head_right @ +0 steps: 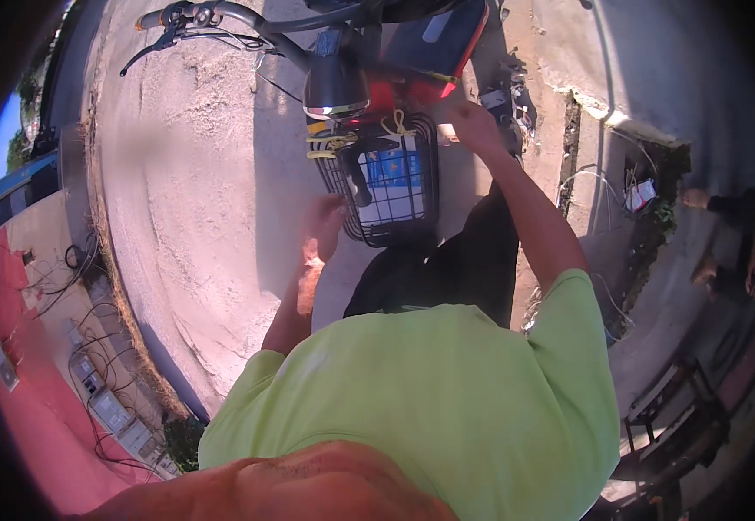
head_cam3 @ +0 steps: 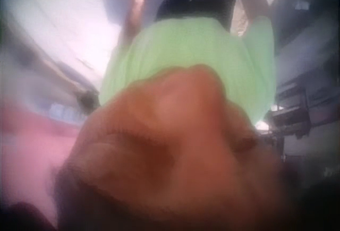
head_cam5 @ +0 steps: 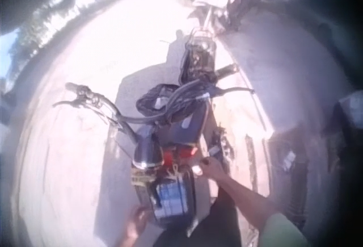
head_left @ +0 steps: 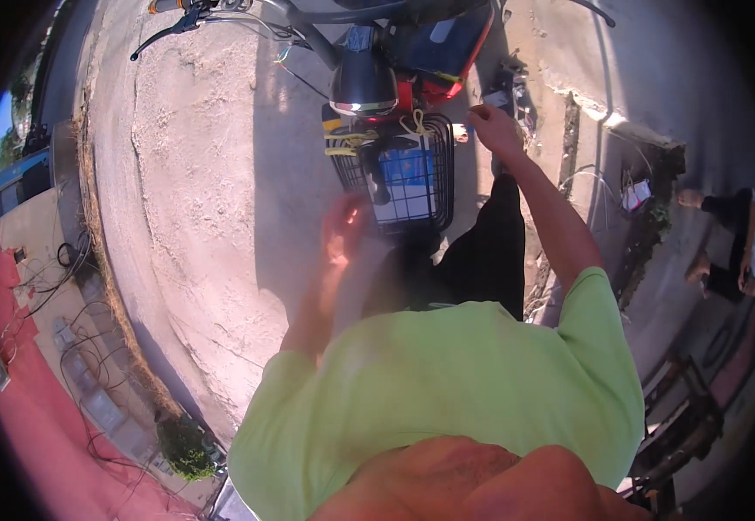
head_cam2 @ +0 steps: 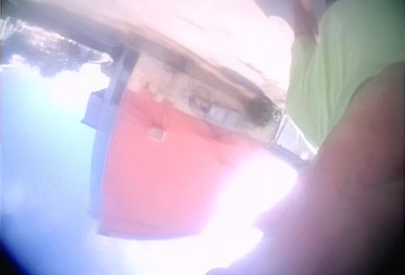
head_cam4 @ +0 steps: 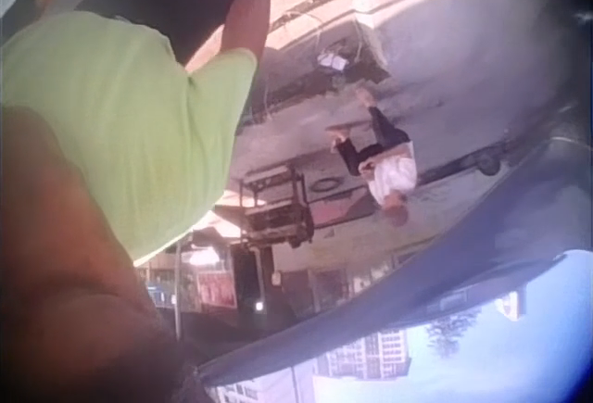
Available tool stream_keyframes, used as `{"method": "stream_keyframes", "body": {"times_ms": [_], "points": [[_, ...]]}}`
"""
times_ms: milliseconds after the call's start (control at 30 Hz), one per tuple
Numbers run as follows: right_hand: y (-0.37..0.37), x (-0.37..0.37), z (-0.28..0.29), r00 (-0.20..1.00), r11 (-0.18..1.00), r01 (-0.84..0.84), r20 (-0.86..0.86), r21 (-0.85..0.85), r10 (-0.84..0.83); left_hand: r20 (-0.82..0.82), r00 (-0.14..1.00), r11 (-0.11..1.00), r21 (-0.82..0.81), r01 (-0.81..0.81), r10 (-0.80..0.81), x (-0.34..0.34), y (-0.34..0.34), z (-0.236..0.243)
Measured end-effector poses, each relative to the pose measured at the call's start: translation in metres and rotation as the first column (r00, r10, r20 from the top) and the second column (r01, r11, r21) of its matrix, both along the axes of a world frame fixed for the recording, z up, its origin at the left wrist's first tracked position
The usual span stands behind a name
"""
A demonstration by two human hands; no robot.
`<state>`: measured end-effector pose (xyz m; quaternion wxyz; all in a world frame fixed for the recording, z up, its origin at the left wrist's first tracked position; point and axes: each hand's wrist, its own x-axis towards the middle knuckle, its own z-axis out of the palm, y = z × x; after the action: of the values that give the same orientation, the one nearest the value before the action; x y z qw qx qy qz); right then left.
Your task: The person works on the internal wiring and frame of a bicycle by hand, removing a cover and connecting electrical wires.
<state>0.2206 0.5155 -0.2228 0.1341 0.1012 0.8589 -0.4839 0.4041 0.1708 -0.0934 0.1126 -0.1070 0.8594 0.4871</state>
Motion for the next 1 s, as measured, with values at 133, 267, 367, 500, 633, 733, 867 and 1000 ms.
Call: {"method": "stream_keyframes", "body": {"times_ms": [133, 267, 367, 500, 633, 733, 867, 1000], "points": [[-0.011, -0.077, -0.094, 0.906, 0.87, -0.363, -0.091, 0.334, 0.413, 0.173, 0.966, 0.97, 0.12, -0.213, 0.191, -0.01, 0.056, 0.013], [-0.03, -0.137, -0.217, 0.462, 0.568, -0.505, -0.353, 0.649, 0.814, 0.175, 0.931, 0.936, 0.096, -0.339, 0.319, -0.038, 0.132, 0.017], [-0.049, -0.14, -0.216, 0.809, 0.815, -0.578, -0.098, 0.042, 0.579, 0.251, 0.888, 0.879, 0.196, -0.435, 0.384, -0.047, 0.178, -0.006], [-0.05, -0.124, -0.169, 0.722, 0.872, -0.011, 0.6, -0.489, 0.346, 0.298, 0.884, 0.845, 0.295, -0.445, 0.361, -0.095, 0.21, -0.013], [-0.018, -0.153, -0.186, 0.733, 0.805, -0.005, 0.545, -0.593, 0.406, 0.393, 0.82, 0.665, 0.483, -0.57, 0.417, -0.166, 0.231, -0.059], [-0.009, -0.164, -0.188, 0.785, 0.739, -0.215, 0.338, -0.638, 0.52, 0.559, 0.616, 0.354, 0.511, -0.783, 0.555, -0.211, 0.247, -0.123], [-0.011, -0.167, -0.135, 0.745, 0.75, -0.318, 0.337, -0.58, 0.576, 0.633, 0.506, 0.134, 0.539, -0.831, 0.586, -0.254, 0.25, -0.187], [-0.021, -0.176, -0.107, 0.739, 0.735, -0.627, 0.099, -0.259, 0.666, 0.595, 0.362, 0.048, 0.476, -0.878, 0.717, -0.269, 0.246, -0.241]]}}
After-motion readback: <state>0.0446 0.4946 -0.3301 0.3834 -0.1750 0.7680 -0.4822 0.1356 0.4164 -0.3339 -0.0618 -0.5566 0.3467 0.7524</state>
